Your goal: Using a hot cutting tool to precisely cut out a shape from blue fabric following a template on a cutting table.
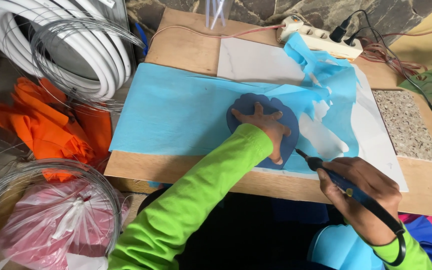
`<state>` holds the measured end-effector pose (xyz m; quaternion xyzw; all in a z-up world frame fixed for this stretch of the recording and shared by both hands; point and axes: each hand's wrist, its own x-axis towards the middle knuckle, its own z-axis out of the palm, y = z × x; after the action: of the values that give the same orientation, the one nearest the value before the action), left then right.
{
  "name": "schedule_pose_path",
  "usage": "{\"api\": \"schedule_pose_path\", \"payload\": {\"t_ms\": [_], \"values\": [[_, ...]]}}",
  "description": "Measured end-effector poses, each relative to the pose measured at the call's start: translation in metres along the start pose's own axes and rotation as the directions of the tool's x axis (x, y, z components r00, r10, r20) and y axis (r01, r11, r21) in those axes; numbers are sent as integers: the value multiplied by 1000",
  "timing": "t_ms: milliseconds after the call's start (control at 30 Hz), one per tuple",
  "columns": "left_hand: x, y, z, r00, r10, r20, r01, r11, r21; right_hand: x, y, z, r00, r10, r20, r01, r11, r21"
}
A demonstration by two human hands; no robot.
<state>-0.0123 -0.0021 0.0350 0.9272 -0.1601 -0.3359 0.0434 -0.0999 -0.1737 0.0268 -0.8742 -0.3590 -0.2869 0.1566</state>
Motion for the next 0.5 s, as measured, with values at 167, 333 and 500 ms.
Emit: {"api": "schedule_pose_path", "payload": {"t_ms": [167, 333, 500], "values": [[1, 1, 0, 1000, -10, 9, 10, 1000, 16, 2, -4, -2, 999, -38, -5, 38, 999, 14], [1, 2, 0, 1000, -13, 4, 13, 1000, 11, 4, 1, -4, 1000, -19, 24, 18, 999, 49], [-2, 2, -1, 1000, -13, 0, 13, 1000, 13, 8, -4, -6, 999, -33, 43, 31, 998, 53]]}}
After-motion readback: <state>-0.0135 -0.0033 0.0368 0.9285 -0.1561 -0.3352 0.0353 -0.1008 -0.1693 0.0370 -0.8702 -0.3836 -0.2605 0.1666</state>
